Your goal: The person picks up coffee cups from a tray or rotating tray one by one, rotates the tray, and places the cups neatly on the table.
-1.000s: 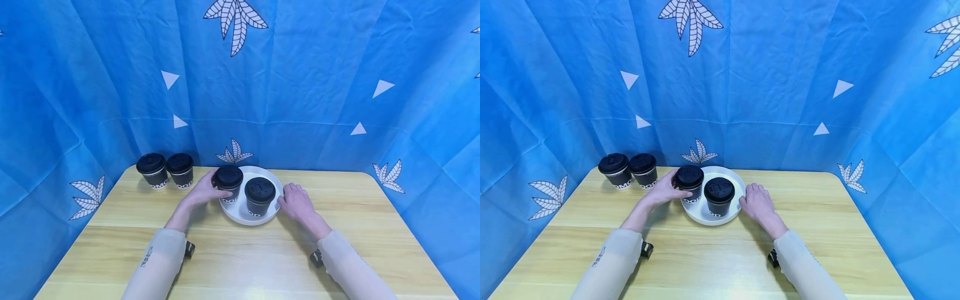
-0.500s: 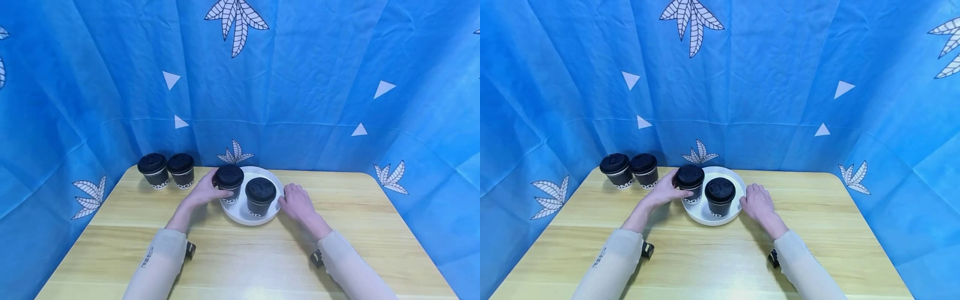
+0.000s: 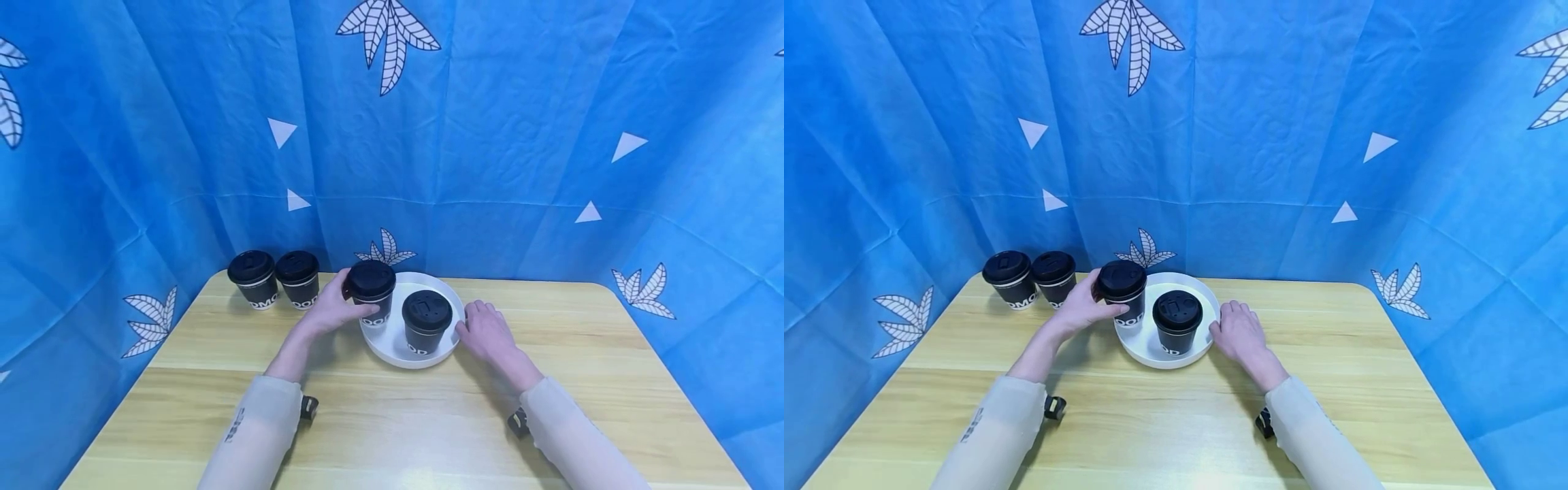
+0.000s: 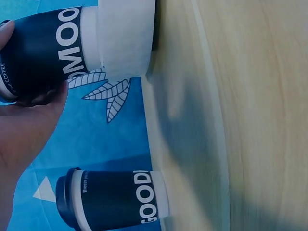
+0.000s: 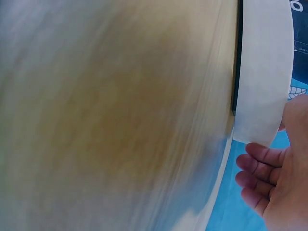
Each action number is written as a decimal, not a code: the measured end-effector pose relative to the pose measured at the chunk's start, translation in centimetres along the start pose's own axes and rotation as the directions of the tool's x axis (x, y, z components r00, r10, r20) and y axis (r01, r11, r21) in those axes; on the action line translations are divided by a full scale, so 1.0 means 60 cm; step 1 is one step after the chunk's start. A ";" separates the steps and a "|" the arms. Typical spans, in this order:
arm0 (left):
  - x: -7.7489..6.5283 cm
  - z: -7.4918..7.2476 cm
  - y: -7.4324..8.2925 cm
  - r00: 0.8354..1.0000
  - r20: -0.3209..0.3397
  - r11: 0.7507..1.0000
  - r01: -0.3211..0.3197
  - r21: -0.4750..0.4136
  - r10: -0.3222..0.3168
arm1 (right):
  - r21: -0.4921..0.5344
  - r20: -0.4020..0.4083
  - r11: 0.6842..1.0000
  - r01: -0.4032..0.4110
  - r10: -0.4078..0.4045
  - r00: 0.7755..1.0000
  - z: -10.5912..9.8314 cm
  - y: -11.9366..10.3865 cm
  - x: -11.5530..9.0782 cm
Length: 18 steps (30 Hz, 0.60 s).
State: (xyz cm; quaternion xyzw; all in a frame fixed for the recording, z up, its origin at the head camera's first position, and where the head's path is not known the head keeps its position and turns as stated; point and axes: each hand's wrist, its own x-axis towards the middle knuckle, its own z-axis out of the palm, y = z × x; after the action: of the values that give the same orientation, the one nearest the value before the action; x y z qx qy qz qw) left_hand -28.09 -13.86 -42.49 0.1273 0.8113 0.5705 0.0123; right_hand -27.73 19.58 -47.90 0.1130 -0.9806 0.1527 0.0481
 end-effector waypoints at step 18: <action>-0.043 -0.053 -0.005 0.994 -0.095 0.997 -0.045 0.068 0.052 | 0.004 0.011 1.000 -0.002 0.002 1.000 -0.001 0.000 -0.003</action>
State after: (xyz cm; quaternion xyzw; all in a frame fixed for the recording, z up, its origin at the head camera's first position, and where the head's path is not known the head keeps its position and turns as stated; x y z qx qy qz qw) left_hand -26.20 -17.45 -41.96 0.1196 0.8259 0.5492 -0.0448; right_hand -27.56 19.64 -47.86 0.1128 -0.9807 0.1541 0.0424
